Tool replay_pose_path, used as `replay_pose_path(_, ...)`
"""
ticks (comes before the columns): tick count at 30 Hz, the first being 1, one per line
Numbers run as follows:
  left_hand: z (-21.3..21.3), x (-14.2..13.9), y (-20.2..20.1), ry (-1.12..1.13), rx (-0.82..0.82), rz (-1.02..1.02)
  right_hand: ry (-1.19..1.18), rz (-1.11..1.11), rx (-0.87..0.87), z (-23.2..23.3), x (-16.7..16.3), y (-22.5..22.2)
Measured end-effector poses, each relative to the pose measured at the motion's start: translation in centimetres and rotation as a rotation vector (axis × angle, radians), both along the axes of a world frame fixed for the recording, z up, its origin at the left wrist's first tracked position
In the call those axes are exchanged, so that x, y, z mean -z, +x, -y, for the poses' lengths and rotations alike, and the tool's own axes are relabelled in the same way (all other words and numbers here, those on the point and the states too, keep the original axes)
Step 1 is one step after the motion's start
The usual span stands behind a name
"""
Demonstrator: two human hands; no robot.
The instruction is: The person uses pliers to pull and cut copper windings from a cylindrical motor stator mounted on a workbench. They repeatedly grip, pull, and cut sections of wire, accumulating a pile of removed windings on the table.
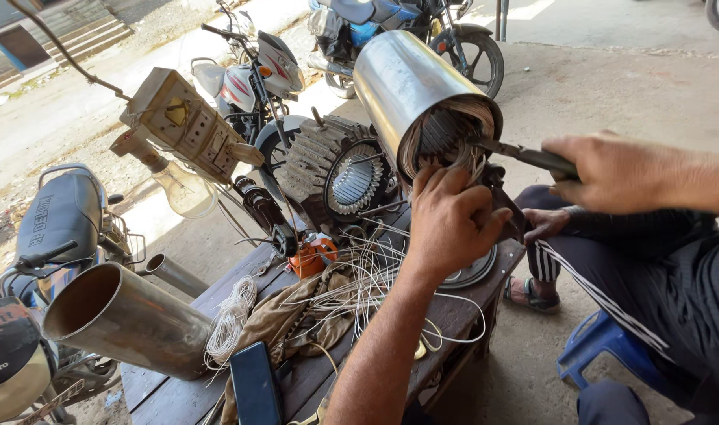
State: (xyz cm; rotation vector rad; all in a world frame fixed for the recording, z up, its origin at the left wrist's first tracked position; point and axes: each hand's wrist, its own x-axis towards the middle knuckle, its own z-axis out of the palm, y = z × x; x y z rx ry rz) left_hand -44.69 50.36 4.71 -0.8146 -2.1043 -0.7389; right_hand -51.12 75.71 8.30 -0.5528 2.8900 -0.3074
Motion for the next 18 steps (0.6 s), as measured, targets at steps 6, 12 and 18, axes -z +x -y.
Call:
replay_pose_path(6, 0.6, 0.2, -0.7, 0.100, 0.088, 0.025, -0.087, -0.539, -0.345, -0.9, 2.6, -2.9)
replay_pose_path(12, 0.7, 0.8, -1.4, 0.151, 0.139, 0.037, -0.029, -0.883, -0.459, -1.4, 5.7, -5.2)
replay_pose_path(18, 0.5, 0.6, -1.5, 0.189, 0.164, 0.056, -0.121, -1.165, -0.488, -1.6, 8.7, -7.1)
